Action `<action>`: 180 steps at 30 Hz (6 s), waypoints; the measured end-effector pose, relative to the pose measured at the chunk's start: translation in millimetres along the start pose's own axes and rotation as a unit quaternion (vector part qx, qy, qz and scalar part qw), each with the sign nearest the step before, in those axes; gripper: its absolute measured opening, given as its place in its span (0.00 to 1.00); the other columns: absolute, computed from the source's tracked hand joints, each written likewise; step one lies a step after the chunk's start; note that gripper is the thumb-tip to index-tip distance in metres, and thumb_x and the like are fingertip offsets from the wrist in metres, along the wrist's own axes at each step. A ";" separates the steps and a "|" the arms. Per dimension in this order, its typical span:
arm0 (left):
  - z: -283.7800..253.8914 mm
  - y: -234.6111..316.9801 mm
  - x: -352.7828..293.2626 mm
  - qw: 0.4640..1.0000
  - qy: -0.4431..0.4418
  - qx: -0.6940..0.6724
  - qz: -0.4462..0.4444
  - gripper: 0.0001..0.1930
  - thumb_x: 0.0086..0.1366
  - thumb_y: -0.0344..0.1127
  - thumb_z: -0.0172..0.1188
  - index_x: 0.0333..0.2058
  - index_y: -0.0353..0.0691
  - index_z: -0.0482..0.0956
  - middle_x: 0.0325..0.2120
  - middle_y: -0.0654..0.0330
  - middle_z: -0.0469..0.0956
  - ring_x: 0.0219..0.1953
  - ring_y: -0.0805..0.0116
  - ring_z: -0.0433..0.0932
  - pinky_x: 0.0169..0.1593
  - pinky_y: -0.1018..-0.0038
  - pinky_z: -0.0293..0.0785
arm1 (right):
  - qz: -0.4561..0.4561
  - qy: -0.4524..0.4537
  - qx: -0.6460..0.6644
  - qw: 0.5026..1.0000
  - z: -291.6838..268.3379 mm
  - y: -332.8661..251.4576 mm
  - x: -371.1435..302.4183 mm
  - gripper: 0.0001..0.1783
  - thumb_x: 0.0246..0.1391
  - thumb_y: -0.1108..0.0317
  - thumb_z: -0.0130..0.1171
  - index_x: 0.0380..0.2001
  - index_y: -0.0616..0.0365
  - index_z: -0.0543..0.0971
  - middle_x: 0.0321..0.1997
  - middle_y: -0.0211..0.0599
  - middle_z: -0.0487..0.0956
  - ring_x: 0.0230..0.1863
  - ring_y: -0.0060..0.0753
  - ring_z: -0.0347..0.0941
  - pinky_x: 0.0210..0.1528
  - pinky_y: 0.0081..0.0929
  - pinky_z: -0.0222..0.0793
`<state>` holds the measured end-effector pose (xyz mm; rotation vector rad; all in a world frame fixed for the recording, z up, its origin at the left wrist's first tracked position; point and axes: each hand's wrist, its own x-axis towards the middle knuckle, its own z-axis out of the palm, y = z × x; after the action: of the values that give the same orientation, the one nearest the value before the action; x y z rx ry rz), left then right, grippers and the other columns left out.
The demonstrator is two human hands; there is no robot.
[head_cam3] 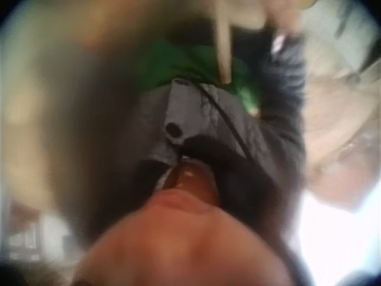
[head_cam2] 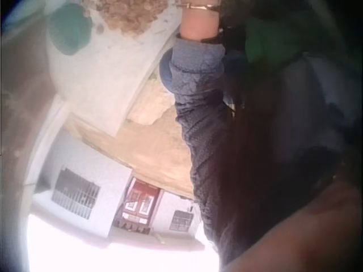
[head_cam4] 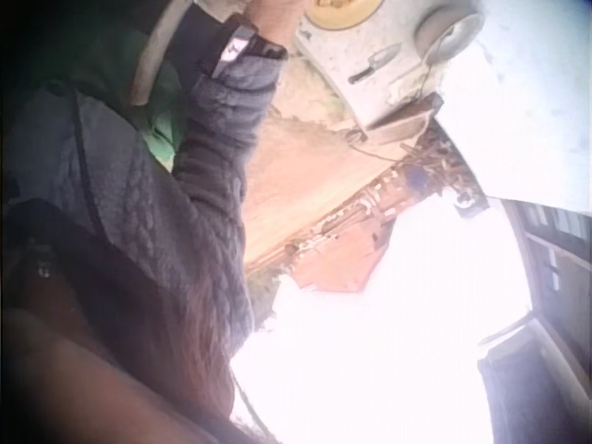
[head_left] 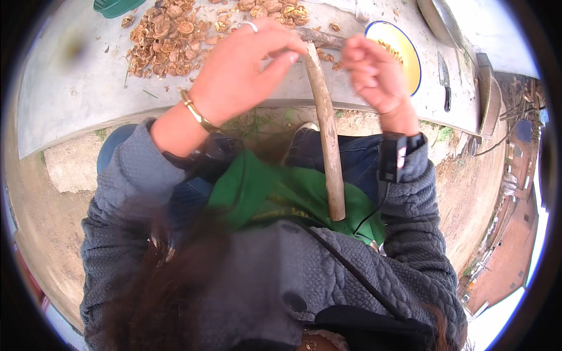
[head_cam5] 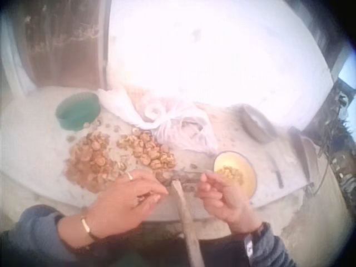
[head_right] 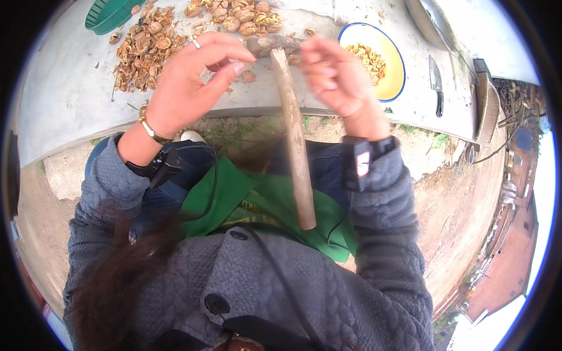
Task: The person cracks nut shells and removes the kernels by hand, placing the kernels into a yellow bowl. The shells and fragments are left on the table surface.
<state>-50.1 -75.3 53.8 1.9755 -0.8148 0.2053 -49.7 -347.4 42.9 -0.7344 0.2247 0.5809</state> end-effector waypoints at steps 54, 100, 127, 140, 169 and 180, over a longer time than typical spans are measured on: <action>-4.0 18.1 -2.5 0.991 -0.126 0.017 -0.040 0.08 0.58 0.29 0.64 0.38 0.41 0.82 0.33 0.61 0.76 0.32 0.66 0.76 0.36 0.72 0.72 | 0.069 0.071 0.152 0.983 58.7 90.9 25.0 0.18 0.67 0.58 0.41 0.39 0.61 0.74 0.37 0.38 0.77 0.32 0.33 0.74 0.37 0.31 0.74; -4.0 -174.2 -13.9 0.951 0.069 0.187 -0.235 0.09 0.47 0.38 0.71 0.28 0.45 0.85 0.27 0.61 0.79 0.35 0.58 0.77 0.40 0.66 0.73 | -0.175 0.164 -0.749 0.618 79.3 109.7 66.9 0.21 0.51 0.66 0.58 0.46 0.62 0.67 0.29 0.57 0.77 0.32 0.62 0.76 0.34 0.45 0.71; -1.3 -176.3 -13.7 0.957 0.096 0.131 -0.240 0.09 0.50 0.36 0.71 0.29 0.39 0.84 0.27 0.60 0.78 0.29 0.62 0.79 0.36 0.67 0.73 | -0.197 0.182 -0.687 0.675 100.7 86.1 57.2 0.20 0.51 0.66 0.59 0.42 0.65 0.66 0.33 0.62 0.76 0.37 0.68 0.73 0.39 0.50 0.70; -0.8 -180.8 -14.5 0.955 0.084 0.167 -0.230 0.08 0.50 0.36 0.71 0.28 0.40 0.84 0.27 0.61 0.78 0.29 0.63 0.79 0.35 0.67 0.74 | -0.181 0.142 -0.743 0.628 94.2 91.7 62.0 0.20 0.50 0.67 0.59 0.43 0.66 0.67 0.33 0.62 0.76 0.36 0.66 0.73 0.37 0.50 0.70; -93.9 -101.9 -3.0 0.713 0.225 -0.544 -0.381 0.13 0.69 0.29 0.52 0.51 0.32 0.73 0.38 0.60 0.76 0.39 0.69 0.77 0.49 0.70 0.79 | -0.293 -0.047 -0.808 0.509 87.6 58.7 166.0 0.09 0.50 0.69 0.56 0.35 0.54 0.80 0.39 0.41 0.79 0.42 0.48 0.76 0.44 0.42 0.72; -102.9 -130.2 11.4 0.735 0.252 -0.534 -0.332 0.13 0.69 0.32 0.54 0.49 0.33 0.73 0.35 0.60 0.77 0.38 0.71 0.77 0.46 0.72 0.79 | -0.200 -0.091 -0.876 0.429 69.0 93.0 209.2 0.13 0.44 0.71 0.59 0.37 0.54 0.79 0.38 0.43 0.77 0.41 0.48 0.76 0.43 0.40 0.73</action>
<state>58.1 46.5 20.3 0.8900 0.2042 -0.1479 68.3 -157.1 -40.9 -2.6755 -1.0135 0.2019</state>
